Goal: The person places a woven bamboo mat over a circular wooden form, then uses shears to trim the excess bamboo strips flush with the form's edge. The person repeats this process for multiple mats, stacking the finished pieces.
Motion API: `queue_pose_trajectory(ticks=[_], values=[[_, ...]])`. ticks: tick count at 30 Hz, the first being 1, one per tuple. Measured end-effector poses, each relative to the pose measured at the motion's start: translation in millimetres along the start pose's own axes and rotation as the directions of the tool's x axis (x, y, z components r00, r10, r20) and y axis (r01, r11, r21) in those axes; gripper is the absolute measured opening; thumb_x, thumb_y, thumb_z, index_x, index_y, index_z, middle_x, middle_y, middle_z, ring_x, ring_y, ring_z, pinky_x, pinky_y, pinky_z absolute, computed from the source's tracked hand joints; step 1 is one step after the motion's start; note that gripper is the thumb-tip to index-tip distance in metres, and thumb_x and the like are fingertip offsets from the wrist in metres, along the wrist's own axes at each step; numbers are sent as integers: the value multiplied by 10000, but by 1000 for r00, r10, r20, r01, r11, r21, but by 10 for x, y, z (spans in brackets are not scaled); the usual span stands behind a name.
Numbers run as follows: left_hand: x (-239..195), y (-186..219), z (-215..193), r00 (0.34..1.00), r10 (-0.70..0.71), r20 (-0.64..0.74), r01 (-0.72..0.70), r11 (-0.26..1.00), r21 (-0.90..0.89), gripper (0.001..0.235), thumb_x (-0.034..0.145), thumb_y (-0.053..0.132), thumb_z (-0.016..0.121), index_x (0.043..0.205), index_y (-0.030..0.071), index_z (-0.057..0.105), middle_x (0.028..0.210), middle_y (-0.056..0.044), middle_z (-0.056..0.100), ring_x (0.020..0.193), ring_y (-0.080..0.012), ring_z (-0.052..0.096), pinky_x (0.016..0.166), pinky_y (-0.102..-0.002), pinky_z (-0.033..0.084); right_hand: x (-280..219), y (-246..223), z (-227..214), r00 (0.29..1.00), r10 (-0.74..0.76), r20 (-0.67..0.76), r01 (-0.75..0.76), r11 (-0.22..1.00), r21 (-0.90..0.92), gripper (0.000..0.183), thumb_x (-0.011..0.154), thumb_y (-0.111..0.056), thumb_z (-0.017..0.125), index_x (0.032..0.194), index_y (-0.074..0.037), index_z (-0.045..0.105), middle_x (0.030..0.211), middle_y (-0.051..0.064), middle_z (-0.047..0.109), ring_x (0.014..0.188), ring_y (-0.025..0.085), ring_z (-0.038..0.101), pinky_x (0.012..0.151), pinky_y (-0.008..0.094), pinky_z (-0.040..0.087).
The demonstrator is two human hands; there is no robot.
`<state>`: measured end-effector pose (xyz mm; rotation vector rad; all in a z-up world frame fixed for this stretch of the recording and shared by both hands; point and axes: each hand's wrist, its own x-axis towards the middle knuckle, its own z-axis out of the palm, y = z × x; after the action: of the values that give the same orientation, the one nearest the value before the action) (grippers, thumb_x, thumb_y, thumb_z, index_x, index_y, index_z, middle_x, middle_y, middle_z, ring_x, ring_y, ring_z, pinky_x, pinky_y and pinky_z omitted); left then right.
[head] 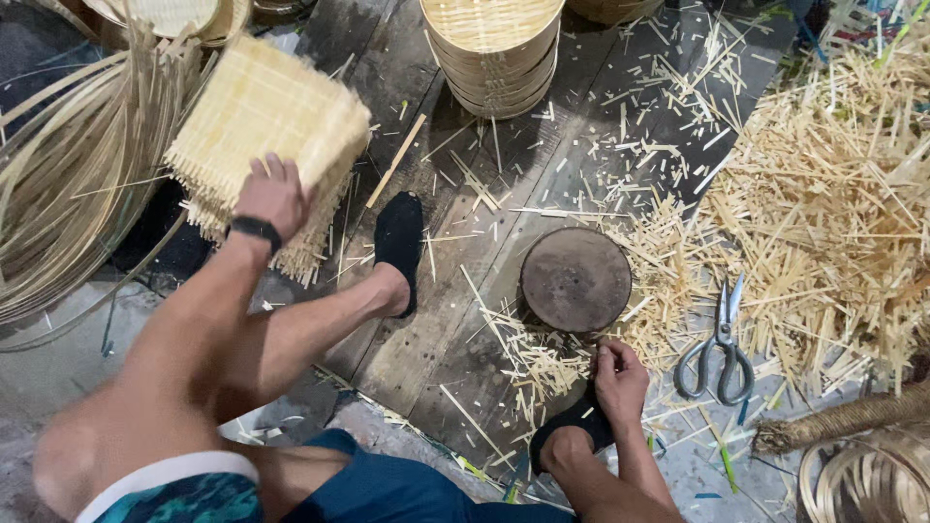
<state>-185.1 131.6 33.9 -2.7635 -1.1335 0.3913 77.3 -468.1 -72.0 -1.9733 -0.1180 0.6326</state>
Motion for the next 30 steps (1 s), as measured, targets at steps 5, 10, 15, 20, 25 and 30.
queue_pose_trajectory(ticks=[5, 10, 15, 20, 25, 30], values=[[-495, -124, -218, 991, 130, 24, -128, 990, -63, 733, 1022, 566, 560, 1424, -46, 542, 1506, -333, 470, 1365, -499, 470, 1085, -551, 437, -13, -14, 3, 993, -121, -9, 121, 992, -39, 179, 985, -115, 653, 1114, -4, 708, 827, 20, 703, 706, 69, 617, 634, 240, 511], [-574, -113, -582, 991, -102, -85, 73, 955, -289, 674, 1003, 562, 579, 1340, -21, 624, 1474, -289, 512, 1353, -437, 501, 1108, -524, 426, -41, -80, -19, 999, -37, -2, 37, 999, -40, 173, 998, -120, 651, 1113, -11, 720, 775, 53, 685, 670, 95, 613, 615, 259, 510], [-401, -294, -624, 765, -642, 57, 605, 685, -407, 400, 989, 337, 679, 1163, -19, 736, 1378, -330, 581, 1272, -451, 555, 1094, -501, 459, -16, -118, -30, 997, -68, 22, 68, 998, -13, 170, 998, -114, 636, 1103, -5, 713, 798, 45, 699, 688, 89, 640, 621, 251, 527], [-196, -663, -277, 633, -743, 219, 706, 438, -557, 334, 961, 240, 589, 1134, 1, 744, 1213, -284, 629, 1180, -453, 621, 1090, -505, 494, -30, -126, -35, 999, -23, 37, 22, 1000, 20, 169, 1001, -114, 633, 1103, -4, 711, 790, 52, 695, 658, 94, 629, 596, 254, 523], [25, -881, -51, 536, -621, -571, 572, 765, -296, 368, 839, 192, 699, 944, -151, 617, 1012, -337, 567, 975, -511, 566, 929, -551, 470, -32, -160, -45, 999, -32, 30, 32, 999, 11, 162, 1000, -116, 645, 1095, -3, 710, 769, 56, 682, 622, 94, 615, 568, 255, 524], [120, -805, -648, 449, -740, -501, -215, 454, -864, 104, 1110, 71, 631, 1070, 6, 560, 1011, -65, 619, 920, -172, 604, 879, -364, 567, -47, -163, -52, 999, 18, 43, -22, 995, 99, 171, 998, -119, 635, 1105, -4, 702, 780, 39, 676, 623, 90, 607, 543, 254, 517]])
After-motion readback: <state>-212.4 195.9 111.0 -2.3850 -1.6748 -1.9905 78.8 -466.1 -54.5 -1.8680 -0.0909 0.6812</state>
